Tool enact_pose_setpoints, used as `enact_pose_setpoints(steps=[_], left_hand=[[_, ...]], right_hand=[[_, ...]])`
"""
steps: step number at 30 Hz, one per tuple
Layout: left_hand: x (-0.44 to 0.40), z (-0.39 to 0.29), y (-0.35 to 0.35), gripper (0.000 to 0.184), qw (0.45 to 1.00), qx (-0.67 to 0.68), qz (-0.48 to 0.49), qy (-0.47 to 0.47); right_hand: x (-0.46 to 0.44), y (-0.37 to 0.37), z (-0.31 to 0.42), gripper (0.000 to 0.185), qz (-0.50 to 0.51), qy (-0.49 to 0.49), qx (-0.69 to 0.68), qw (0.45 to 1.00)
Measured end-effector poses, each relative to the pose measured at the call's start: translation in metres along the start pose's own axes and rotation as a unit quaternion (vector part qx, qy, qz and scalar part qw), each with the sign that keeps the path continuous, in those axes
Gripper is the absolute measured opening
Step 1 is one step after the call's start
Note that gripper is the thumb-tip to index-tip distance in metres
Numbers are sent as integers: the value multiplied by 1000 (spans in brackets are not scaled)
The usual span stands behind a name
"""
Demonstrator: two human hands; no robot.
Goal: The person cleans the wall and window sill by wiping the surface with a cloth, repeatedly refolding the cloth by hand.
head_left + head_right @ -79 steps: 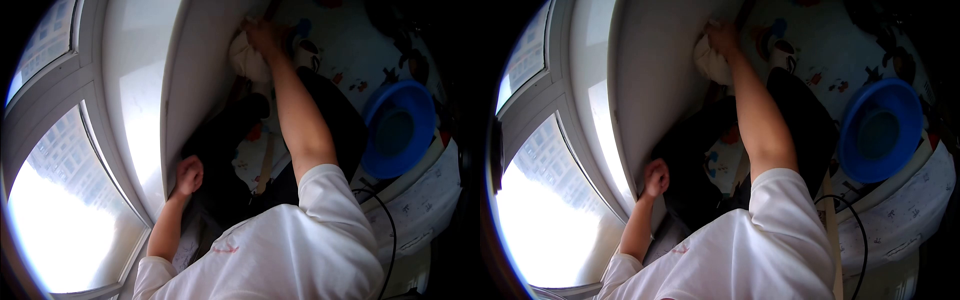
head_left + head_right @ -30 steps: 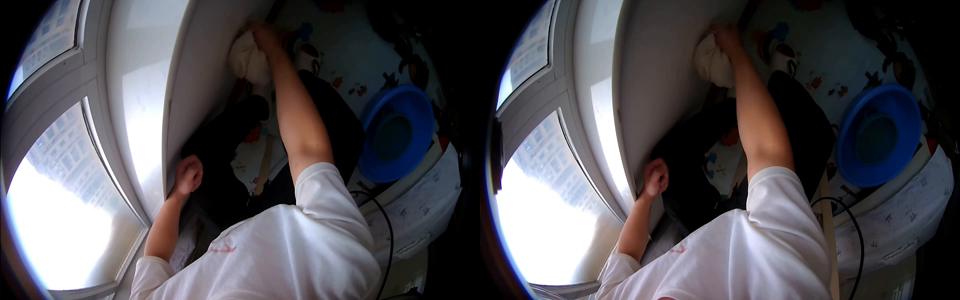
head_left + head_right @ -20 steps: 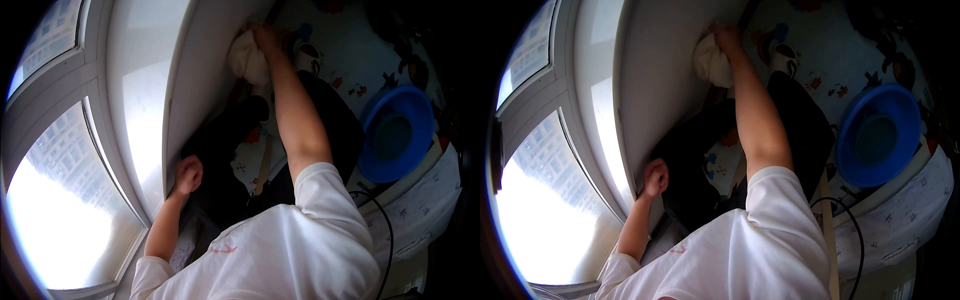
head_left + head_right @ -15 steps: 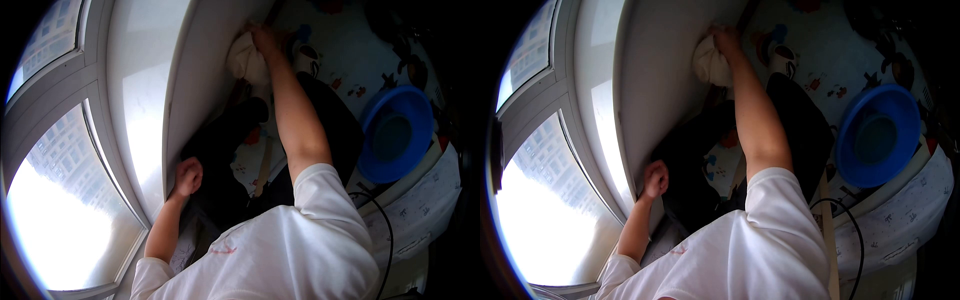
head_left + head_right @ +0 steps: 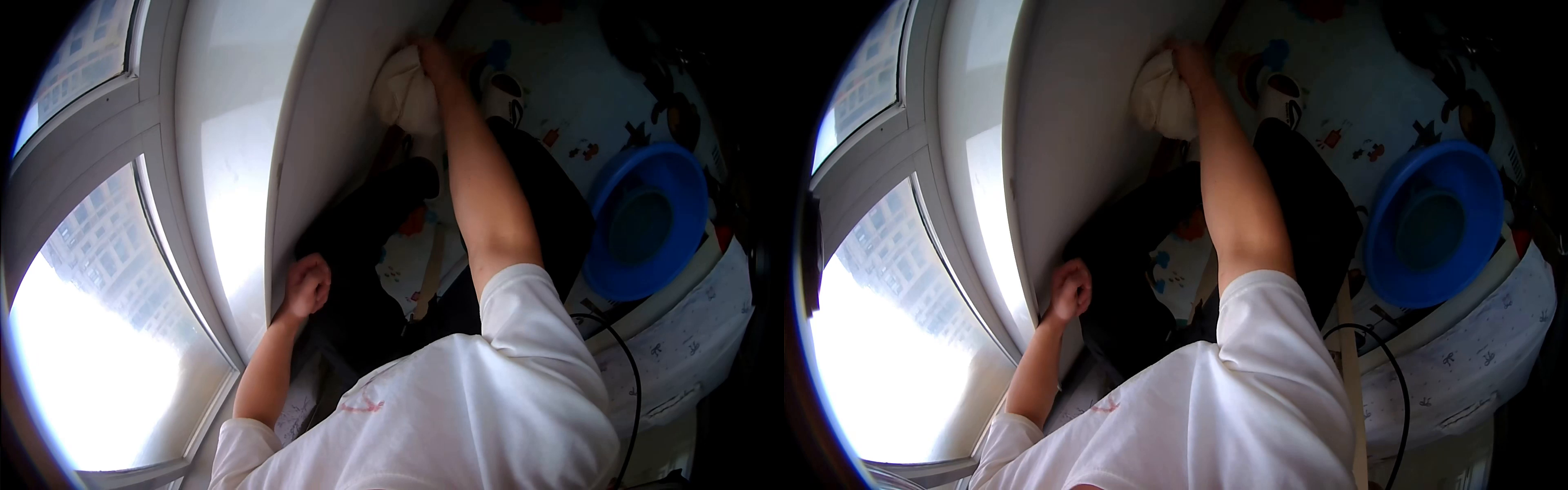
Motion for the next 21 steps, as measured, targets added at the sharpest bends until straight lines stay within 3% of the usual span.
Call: enact_pose_setpoints(steps=[5, 8, 16, 21], left_hand=[[0, -5, -3, 22, 1000, 2, 8, -1], [1, -6, -4, 22, 1000, 5, 6, 2], [0, -4, -3, 21, 1000, 4, 2, 8], [2, -6, -4, 20, 1000, -1, -4, 13]], right_hand=[[-2, -1, -2, 39, -13, 1, -6, 1000], [-7, 3, -6, 35, -38, -51, -19, 998], [-26, -2, -14, 28, -2, 48, 75, 996], [-2, -3, -7, 32, 6, -32, -47, 998]])
Point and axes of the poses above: each hand's wrist, its own x-axis away from the middle knuckle, its own y-axis out of the back of the hand, z = x × y, the point moved 7 cm from there along -x, towards the middle knuckle, and after that the axes turned 11 degrees about -y, right-handed, at the moved point
